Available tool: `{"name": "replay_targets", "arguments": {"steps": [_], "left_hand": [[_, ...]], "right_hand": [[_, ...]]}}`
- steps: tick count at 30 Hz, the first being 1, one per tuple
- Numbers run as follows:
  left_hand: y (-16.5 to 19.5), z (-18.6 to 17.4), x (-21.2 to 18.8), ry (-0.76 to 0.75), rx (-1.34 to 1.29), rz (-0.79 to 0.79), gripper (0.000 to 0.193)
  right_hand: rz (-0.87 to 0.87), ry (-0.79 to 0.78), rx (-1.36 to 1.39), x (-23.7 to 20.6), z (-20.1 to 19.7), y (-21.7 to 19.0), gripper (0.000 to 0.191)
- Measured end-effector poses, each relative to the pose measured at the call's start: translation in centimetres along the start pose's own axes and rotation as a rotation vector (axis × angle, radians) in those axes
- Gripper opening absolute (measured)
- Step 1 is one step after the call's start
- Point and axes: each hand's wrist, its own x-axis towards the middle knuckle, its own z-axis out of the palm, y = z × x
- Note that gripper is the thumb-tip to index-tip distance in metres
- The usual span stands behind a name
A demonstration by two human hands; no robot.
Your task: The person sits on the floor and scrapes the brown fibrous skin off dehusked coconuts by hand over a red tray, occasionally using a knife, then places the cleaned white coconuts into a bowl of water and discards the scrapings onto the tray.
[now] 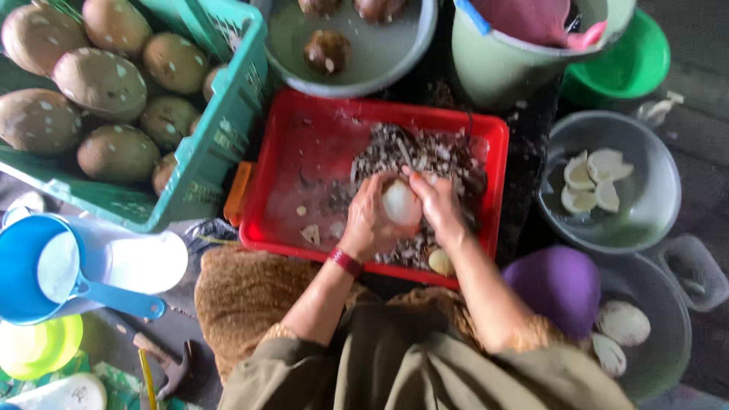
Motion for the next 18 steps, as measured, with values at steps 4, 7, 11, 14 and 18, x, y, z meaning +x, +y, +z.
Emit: {"name": "replay_targets", "arguments": {"steps": [4, 7, 11, 14, 18], "left_hand": [[0.3, -0.2, 0.0, -0.031, -0.008, -0.073, 0.097], [0.2, 0.0, -0.2, -0.042, 0.007, -0.079, 0.097], [0.0, 0.6, -0.3, 0.027, 0.177, 0.139, 0.100], [0.0, 0.8, -0.4, 0.043, 0.141, 0.105, 0.089], [-0.1, 0.9, -0.7, 0.062, 0.125, 0.158, 0.096]], "right_hand": [[-0.395, 0.240, -0.482, 0.1, -0.2, 2.2, 0.031], [0.096, -0.129, 0.387, 0.9, -0.4, 2.3, 0.036], [0.026, 0.034, -0.179, 0.9, -0.4, 1.3, 0.036], [-0.462, 0.145, -0.400, 0.4, -0.3, 1.0, 0.031], [-0.054, 0.028, -0.090, 0.4, -0.3, 0.9, 0.034]]}}
